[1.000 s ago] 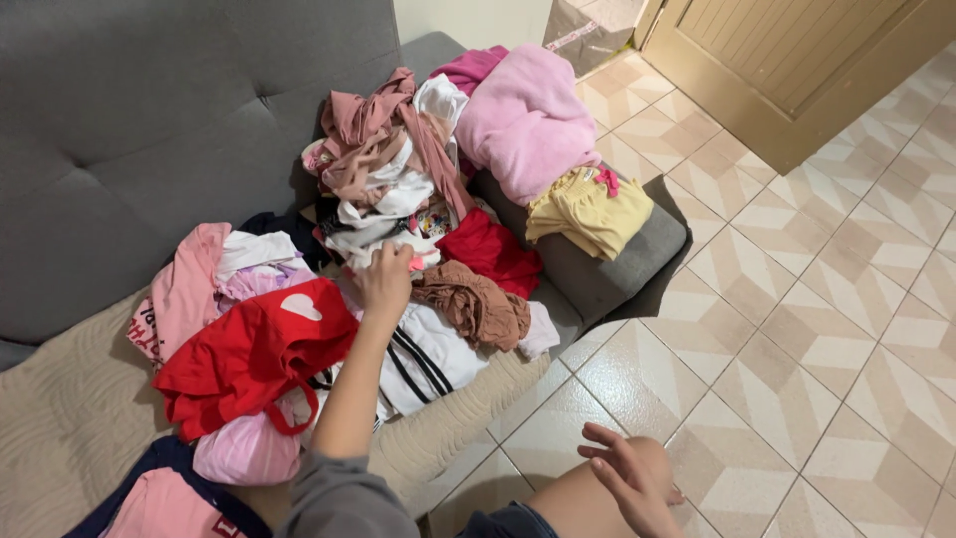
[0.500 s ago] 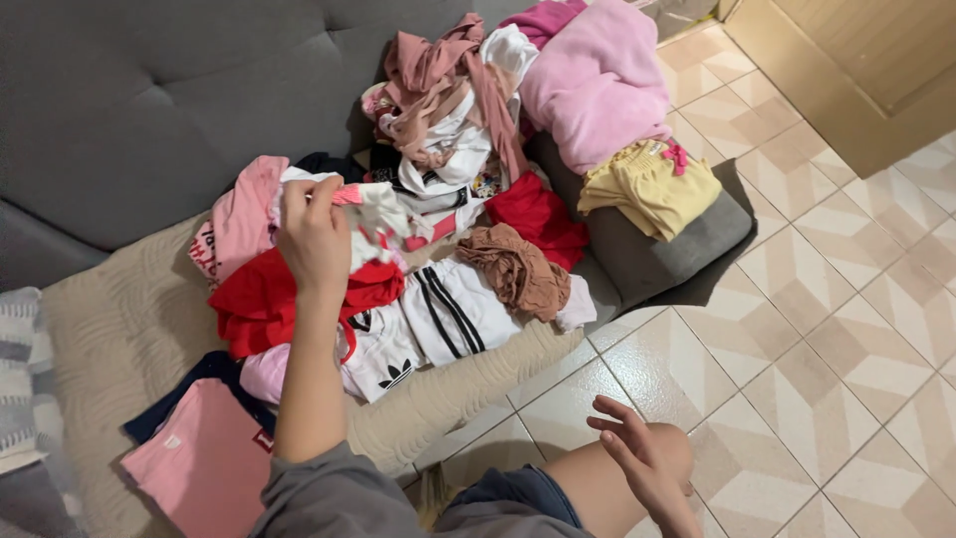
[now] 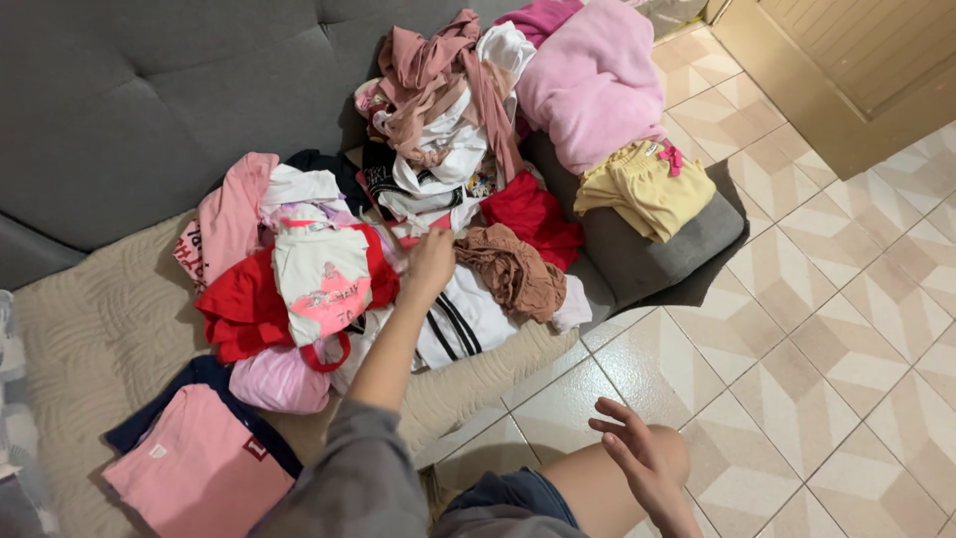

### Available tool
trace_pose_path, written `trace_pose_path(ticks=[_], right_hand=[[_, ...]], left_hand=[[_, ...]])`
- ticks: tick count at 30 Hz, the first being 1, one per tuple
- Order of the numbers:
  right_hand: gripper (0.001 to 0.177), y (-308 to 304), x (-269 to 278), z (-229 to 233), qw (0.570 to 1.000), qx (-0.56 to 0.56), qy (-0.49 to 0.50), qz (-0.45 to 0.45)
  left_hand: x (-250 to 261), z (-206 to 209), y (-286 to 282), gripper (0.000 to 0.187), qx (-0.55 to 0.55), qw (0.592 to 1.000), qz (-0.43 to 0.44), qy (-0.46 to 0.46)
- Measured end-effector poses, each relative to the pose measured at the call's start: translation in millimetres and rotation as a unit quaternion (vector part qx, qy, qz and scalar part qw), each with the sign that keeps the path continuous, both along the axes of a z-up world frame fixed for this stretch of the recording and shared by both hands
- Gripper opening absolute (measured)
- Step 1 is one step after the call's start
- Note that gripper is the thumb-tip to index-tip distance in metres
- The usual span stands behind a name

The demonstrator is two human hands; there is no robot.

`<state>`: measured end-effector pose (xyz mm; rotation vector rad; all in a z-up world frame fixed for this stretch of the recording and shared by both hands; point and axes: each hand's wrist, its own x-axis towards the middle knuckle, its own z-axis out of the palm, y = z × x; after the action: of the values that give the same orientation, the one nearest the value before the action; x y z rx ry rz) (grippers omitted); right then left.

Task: Organizing and putting away folded clothes into a storage cabinet.

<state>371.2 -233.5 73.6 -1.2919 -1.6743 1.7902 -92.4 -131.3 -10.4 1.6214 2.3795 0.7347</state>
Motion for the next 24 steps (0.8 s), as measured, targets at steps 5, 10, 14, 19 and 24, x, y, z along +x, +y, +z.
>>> trace_pose_path(ticks=[5, 10, 14, 19, 24], right_hand=[[0.055, 1.1, 3.7, -4.1, 0.999, 0.038, 0.010, -0.009], [0.054, 2.0, -9.6, 6.8, 0.999, 0.029, -0.006, -0.016], [0.054, 3.1, -22.5, 6.5, 1.000, 0.016, 0.004, -0.010], [0.054, 16.3, -26.0, 8.5, 0.999, 0.032, 0.026, 0.027], [0.061, 26.2, -34.5, 23.4, 0.999, 0.047, -0.009, -0.017]], left_hand=[[-14.9, -79.5, 66.0, 0.022, 0.052, 0.981, 0.086, 0.164], [-19.0, -75.6, 74.2, 0.025, 0.036, 0.948, 0.182, 0.259], [-37.9, -81.3, 85.9, 0.017, -0.020, 0.951, 0.147, 0.271], [-38.2, -43.5, 91.0, 0.021, -0.037, 0.958, 0.132, 0.253], [-6.6, 29.5, 77.0, 0.016, 0.053, 0.969, 0.078, 0.227]])
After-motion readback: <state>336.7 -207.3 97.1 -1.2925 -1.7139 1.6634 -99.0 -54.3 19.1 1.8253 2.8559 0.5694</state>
